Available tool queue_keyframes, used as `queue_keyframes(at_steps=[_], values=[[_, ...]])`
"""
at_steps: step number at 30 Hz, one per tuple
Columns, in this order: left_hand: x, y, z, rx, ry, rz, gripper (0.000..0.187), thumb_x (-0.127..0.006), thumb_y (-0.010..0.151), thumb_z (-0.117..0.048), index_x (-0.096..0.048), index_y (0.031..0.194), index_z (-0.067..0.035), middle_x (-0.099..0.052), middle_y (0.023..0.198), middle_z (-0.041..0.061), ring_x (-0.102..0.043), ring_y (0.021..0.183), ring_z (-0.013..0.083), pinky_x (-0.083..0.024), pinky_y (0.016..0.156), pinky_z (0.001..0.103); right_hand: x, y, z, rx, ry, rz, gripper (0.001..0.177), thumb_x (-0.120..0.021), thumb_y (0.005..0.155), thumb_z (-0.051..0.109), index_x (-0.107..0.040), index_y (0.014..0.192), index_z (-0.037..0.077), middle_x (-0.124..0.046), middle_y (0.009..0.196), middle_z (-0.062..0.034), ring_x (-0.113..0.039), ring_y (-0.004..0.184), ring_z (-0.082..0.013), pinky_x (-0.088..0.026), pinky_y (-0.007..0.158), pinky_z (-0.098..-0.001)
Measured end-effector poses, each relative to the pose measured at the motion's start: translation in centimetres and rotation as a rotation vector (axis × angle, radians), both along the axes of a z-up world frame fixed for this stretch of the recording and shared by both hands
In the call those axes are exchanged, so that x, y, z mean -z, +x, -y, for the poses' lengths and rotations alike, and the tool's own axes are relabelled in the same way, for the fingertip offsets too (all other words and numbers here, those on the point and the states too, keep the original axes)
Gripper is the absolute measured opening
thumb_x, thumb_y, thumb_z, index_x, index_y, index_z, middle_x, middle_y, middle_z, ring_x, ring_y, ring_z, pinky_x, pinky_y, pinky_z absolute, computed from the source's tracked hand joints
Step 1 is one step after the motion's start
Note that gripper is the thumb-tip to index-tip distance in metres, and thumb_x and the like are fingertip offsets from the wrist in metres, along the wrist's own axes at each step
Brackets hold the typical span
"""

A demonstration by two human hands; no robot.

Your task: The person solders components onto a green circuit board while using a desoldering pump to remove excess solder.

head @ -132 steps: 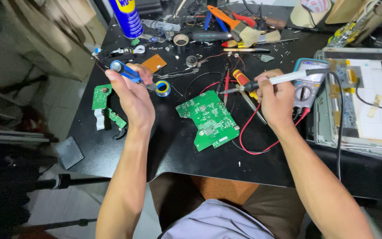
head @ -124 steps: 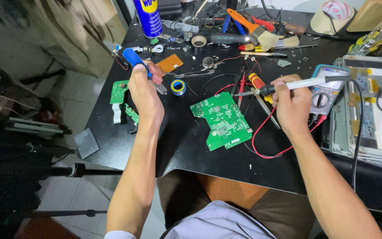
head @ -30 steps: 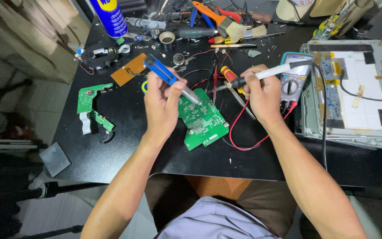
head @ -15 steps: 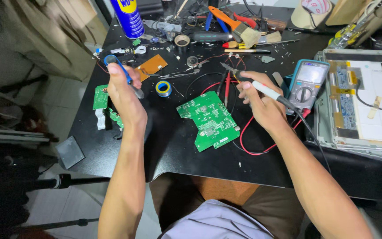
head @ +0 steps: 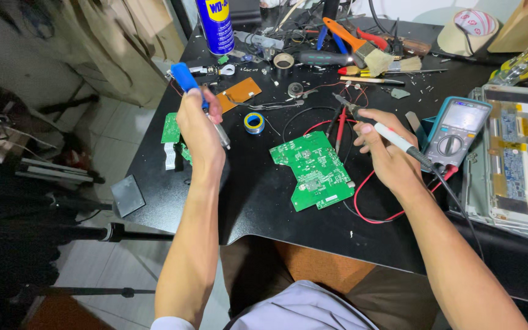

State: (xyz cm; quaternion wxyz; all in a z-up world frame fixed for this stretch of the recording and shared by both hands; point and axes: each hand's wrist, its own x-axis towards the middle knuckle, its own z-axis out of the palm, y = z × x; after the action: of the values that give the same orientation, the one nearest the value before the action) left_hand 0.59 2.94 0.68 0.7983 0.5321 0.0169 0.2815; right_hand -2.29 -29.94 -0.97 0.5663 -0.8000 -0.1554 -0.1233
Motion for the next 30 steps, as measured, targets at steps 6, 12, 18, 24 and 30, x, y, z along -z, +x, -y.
queue_keyframes(at_steps=[6, 12, 18, 24, 30], values=[[-0.2, -0.4, 1.6, -0.157, 0.562, -0.251, 0.026, -0.050, 0.105, -0.027, -0.052, 0.118, -0.005, -0.061, 0.080, 0.005, -0.061, 0.070, 0.0170, -0.049, 0.069, 0.036, 0.8, 0.1, 0.2, 0.022, 0.024, -0.005, 0.036, -0.058, 0.109, 0.023, -0.056, 0.138, 0.002, -0.072, 0.102, -0.0117, -0.067, 0.082, -0.0127, -0.056, 0.070, -0.0270], [2.0, -0.6, 1.7, -0.243, 1.091, -0.324, 0.032, -0.071, 0.099, -0.016, -0.061, 0.127, -0.004, -0.058, 0.113, 0.022, -0.063, 0.093, 0.0364, -0.050, 0.082, 0.045, 1.9, 0.8, 1.1, 0.036, 0.099, 0.039, 0.029, -0.055, 0.113, 0.019, -0.049, 0.135, 0.001, -0.070, 0.099, -0.0105, -0.064, 0.079, -0.0102, -0.053, 0.067, -0.0244], [2.0, -0.9, 1.6, -0.243, 1.236, -0.428, 0.040, -0.075, 0.091, -0.017, -0.060, 0.126, -0.005, -0.062, 0.117, 0.019, -0.059, 0.110, 0.0416, -0.049, 0.090, 0.052, 1.7, 0.9, 1.1, 0.108, 0.060, 0.024, 0.027, -0.056, 0.110, 0.017, -0.053, 0.132, 0.002, -0.069, 0.095, -0.0080, -0.063, 0.073, -0.0087, -0.053, 0.064, -0.0240], [1.7, -1.2, 2.1, -0.322, 1.368, -0.316, 0.037, -0.077, 0.091, -0.016, -0.067, 0.125, -0.003, -0.059, 0.118, 0.023, -0.052, 0.110, 0.0419, -0.046, 0.091, 0.051, 1.6, 0.9, 1.5, 0.099, 0.075, 0.053, 0.028, -0.057, 0.109, 0.017, -0.054, 0.134, 0.004, -0.070, 0.092, -0.0032, -0.063, 0.073, -0.0062, -0.052, 0.066, -0.0232], [0.5, -1.8, 2.9, -0.158, 1.471, -0.060, 0.036, -0.087, 0.078, -0.026, -0.077, 0.107, -0.008, -0.066, 0.119, 0.010, -0.052, 0.112, 0.0358, -0.042, 0.094, 0.048, 1.8, 1.3, 1.8, 0.128, 0.207, 0.028, 0.024, -0.058, 0.107, 0.021, -0.056, 0.124, 0.004, -0.066, 0.089, -0.0027, -0.062, 0.070, -0.0063, -0.052, 0.061, -0.0230]])
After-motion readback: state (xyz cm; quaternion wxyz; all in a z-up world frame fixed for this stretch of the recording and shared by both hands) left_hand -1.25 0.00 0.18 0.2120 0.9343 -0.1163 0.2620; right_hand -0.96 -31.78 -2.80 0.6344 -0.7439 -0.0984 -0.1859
